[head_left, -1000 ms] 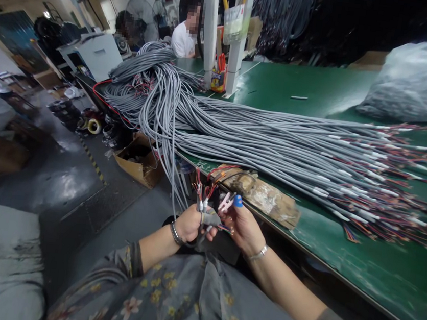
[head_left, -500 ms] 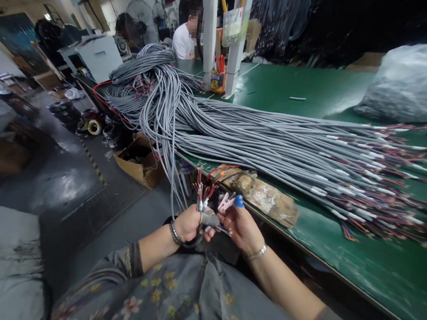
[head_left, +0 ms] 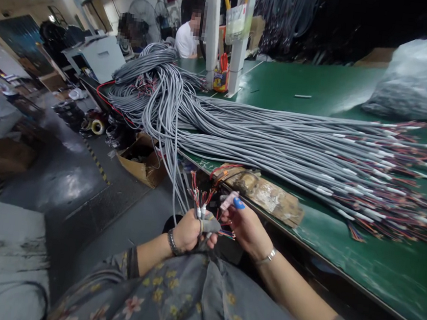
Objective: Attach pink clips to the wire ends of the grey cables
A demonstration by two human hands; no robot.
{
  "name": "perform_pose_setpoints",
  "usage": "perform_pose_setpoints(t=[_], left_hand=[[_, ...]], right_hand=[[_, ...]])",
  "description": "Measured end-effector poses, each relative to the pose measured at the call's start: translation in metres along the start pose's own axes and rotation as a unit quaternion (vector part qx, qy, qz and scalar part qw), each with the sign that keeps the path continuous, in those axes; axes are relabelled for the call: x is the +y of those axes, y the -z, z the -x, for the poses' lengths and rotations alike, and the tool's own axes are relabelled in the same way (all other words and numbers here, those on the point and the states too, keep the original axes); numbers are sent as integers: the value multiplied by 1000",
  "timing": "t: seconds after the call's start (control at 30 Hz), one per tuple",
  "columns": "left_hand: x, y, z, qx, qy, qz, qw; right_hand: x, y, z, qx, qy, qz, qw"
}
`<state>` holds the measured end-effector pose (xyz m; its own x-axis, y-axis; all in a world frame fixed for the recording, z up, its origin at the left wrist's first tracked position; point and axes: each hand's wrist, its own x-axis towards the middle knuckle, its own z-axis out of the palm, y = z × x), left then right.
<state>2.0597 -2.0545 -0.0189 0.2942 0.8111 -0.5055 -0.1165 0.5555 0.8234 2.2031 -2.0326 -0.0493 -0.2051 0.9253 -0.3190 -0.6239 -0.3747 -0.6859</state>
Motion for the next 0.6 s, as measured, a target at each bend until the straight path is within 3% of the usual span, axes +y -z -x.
perform_pose_setpoints(t=[0.1, 0.6], left_hand=[[3, -1, -4, 7, -5, 15, 1000], [6, 0, -18, -1, 3, 24, 1000]], right_hand=[[1, 2, -1, 12, 30, 43, 999], [-5, -2, -2, 50, -32, 49, 997]])
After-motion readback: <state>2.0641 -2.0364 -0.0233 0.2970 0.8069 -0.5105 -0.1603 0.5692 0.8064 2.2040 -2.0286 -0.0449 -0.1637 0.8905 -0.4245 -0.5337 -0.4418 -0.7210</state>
